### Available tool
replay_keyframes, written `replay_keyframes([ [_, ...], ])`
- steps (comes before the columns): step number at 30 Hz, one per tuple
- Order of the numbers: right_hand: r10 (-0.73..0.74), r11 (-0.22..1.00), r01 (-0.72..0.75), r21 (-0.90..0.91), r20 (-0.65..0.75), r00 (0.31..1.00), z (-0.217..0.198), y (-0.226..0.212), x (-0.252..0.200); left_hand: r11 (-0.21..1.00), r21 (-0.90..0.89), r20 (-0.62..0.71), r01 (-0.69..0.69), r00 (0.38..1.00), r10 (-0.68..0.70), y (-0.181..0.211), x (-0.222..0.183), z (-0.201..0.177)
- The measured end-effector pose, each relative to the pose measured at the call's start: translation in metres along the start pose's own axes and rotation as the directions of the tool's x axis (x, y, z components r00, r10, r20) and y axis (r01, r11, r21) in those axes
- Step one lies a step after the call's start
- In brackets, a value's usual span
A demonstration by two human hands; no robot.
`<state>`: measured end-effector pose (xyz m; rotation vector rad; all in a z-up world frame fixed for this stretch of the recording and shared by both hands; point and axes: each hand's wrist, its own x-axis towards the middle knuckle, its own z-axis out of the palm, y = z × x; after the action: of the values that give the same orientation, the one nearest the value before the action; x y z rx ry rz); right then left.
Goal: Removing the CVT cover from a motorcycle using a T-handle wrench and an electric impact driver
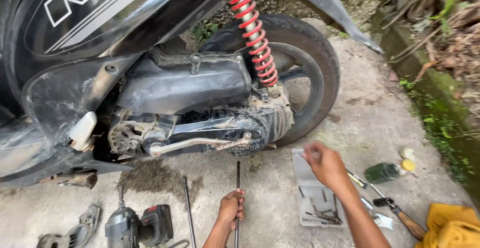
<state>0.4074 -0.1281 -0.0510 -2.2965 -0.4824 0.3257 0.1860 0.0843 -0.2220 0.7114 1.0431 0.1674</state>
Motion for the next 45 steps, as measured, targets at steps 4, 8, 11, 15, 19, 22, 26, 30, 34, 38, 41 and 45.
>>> replay_keyframes([
  [4,0.251,0.898,-0.06,-0.437,0.395,0.883,0.025,0.069,-0.001,0.998,0.055,-0.091,-0.019,0.996,0.024,0.007,0.012,-0.014],
  [8,0.162,0.954,-0.05,-0.295,0.37,0.915,0.05,0.059,0.009,0.996,0.052,-0.128,-0.066,0.989,0.073,-0.006,0.036,-0.031],
  [11,-0.087,0.985,0.048,0.164,0.242,0.966,0.083,0.026,0.032,0.993,0.093,-0.112,-0.073,0.99,0.084,-0.006,0.04,-0.035],
  [15,-0.025,0.685,-0.2,0.701,0.297,0.955,0.112,-0.027,0.036,0.994,0.103,-0.054,-0.026,0.998,0.032,-0.018,0.035,-0.049],
  [19,-0.009,0.178,-0.344,0.922,0.352,0.936,0.129,-0.022,0.042,0.962,0.274,-0.029,-0.016,0.999,0.025,-0.003,0.006,-0.057],
  [22,-0.04,-0.034,-0.351,0.936,0.349,0.936,0.136,-0.027,0.037,0.95,0.309,0.006,-0.045,0.999,0.045,-0.02,0.018,-0.081],
  [26,0.008,-0.142,-0.312,0.939,0.316,0.949,0.156,-0.033,0.037,0.911,0.408,-0.043,-0.058,0.996,0.083,-0.029,0.024,-0.1],
  [30,0.073,-0.279,-0.251,0.927,0.281,0.957,0.182,-0.023,0.053,0.837,0.541,-0.047,-0.082,0.991,0.128,-0.048,0.022,-0.1],
  [34,0.108,-0.24,-0.162,0.957,0.192,0.976,0.193,-0.025,0.053,0.83,0.546,-0.084,-0.115,0.978,0.191,-0.069,0.037,-0.099],
  [38,0.112,-0.232,-0.108,0.967,0.137,0.984,0.202,-0.016,0.059,0.807,0.574,-0.084,-0.14,0.97,0.228,-0.08,0.044,-0.109],
  [41,0.167,-0.196,-0.11,0.974,0.144,0.975,0.193,-0.032,0.041,0.832,0.546,-0.101,-0.099,0.978,0.182,-0.074,0.048,-0.114],
  [45,0.483,0.386,-0.198,0.901,-0.015,0.875,0.184,-0.043,0.025,0.794,0.577,-0.002,-0.194,0.971,0.239,-0.079,0.045,-0.125],
])
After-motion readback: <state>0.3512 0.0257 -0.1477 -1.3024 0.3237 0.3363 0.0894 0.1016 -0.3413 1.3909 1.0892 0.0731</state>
